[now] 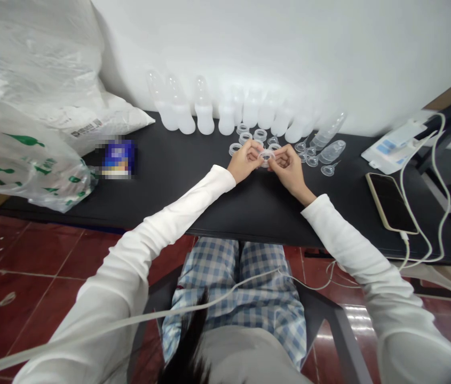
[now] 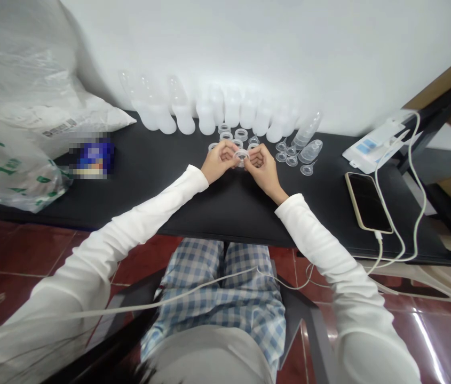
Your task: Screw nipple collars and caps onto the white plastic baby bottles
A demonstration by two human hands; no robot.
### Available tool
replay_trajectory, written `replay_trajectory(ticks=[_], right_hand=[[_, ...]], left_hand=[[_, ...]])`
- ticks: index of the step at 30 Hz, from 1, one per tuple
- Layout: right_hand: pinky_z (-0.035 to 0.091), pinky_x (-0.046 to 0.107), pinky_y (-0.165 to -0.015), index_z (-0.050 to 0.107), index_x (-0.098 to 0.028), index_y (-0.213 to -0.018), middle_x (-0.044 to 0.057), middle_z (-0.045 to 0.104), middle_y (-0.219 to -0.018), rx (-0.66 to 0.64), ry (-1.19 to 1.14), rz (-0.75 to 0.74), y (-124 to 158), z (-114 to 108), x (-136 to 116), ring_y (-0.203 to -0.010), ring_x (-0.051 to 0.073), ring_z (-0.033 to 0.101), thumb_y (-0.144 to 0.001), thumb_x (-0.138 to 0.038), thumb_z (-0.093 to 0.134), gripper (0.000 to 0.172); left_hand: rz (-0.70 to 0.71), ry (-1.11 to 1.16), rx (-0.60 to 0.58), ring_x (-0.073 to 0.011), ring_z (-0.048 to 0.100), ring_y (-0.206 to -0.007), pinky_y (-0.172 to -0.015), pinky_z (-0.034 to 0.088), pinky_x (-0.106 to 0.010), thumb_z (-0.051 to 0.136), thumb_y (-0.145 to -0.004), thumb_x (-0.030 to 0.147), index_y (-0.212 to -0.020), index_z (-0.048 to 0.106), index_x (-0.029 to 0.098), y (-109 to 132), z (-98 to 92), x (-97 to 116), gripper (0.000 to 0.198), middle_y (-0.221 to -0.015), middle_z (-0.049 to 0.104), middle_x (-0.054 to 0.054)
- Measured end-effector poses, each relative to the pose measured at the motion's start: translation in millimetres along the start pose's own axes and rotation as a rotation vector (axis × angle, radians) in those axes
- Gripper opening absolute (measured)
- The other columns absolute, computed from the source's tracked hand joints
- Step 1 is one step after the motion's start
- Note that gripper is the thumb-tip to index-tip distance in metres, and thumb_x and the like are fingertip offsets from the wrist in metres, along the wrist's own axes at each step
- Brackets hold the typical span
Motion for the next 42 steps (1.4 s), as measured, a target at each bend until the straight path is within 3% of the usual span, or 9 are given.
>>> replay_trajectory(ticks=[8, 20, 26, 30, 36, 42], right_hand=[[0.064, 0.042, -0.076, 0.059, -0.029, -0.099, 0.001, 0.066, -0.082, 0.021, -0.017, 0.012, 0, -1, -1, -0.078, 0.021, 0.069, -0.081, -0.073, 0.072, 0.049], [0.064, 0.04, -0.072, 0.058, -0.029, -0.096, 0.0, 0.063, -0.079, 0.075, 0.018, -0.041, 5, 4, -13, -0.074, 0.019, 0.067, -0.082, -0.073, 0.072, 0.048], [0.063, 0.044, -0.074, 0.058, -0.03, -0.096, 0.001, 0.061, -0.08, 0.108, 0.024, -0.051, 6, 5, -13, -0.079, 0.022, 0.067, -0.081, -0.075, 0.071, 0.049], [0.062, 0.042, -0.067, 0.057, -0.03, -0.092, 0.001, 0.059, -0.076, 0.114, 0.052, -0.056, 6, 5, -9, -0.074, 0.021, 0.065, -0.083, -0.074, 0.07, 0.047], [0.062, 0.043, -0.069, 0.057, -0.029, -0.09, 0.001, 0.059, -0.076, 0.12, 0.043, -0.04, 7, 5, -8, -0.075, 0.022, 0.065, -0.083, -0.073, 0.07, 0.046], [0.063, 0.041, -0.078, 0.06, -0.029, -0.101, 0.002, 0.062, -0.084, 0.086, 0.055, -0.044, 6, 2, -10, -0.084, 0.021, 0.066, -0.08, -0.076, 0.071, 0.052]], left_hand=[[-0.008, 0.041, -0.007, -0.0122, 0.071, -0.07, -0.074, 0.061, -0.029, 0.071, -0.094, 0.042, -0.109, 0.061, 0.02, 0, 2.8, 3, 0.028, -0.083, 0.072, -0.001], [0.008, -0.01, 0.044, -0.0122, 0.068, -0.067, -0.07, 0.057, -0.028, 0.072, -0.092, 0.047, -0.1, 0.063, 0.02, 3, -1.1, 19, 0.029, -0.077, 0.071, 0.0], [0.02, -0.026, 0.07, -0.0115, 0.063, -0.065, -0.066, 0.054, -0.028, 0.072, -0.091, 0.047, -0.095, 0.062, 0.022, 3, -0.6, 17, 0.028, -0.073, 0.066, 0.002], [0.054, -0.041, 0.076, -0.0107, 0.057, -0.062, -0.063, 0.052, -0.027, 0.073, -0.09, 0.05, -0.091, 0.06, 0.022, 3, 0.6, 17, 0.031, -0.069, 0.059, 0.003], [0.087, -0.094, 0.064, -0.0145, 0.06, -0.071, -0.072, 0.055, -0.032, 0.071, -0.092, 0.05, -0.093, 0.061, 0.022, 5, 1.4, 18, 0.03, -0.072, 0.056, 0.001], [0.069, -0.08, 0.028, -0.0154, 0.061, -0.074, -0.076, 0.056, -0.033, 0.074, -0.09, 0.052, -0.102, 0.061, 0.024, 7, 2.7, 12, 0.033, -0.077, 0.059, 0.0]])
Point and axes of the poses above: each hand's wrist, its own y-axis away from the middle knuckle, its own z-axis out of the palm, x = y × z, the point moved 5 cm from there along -y, towards the middle knuckle
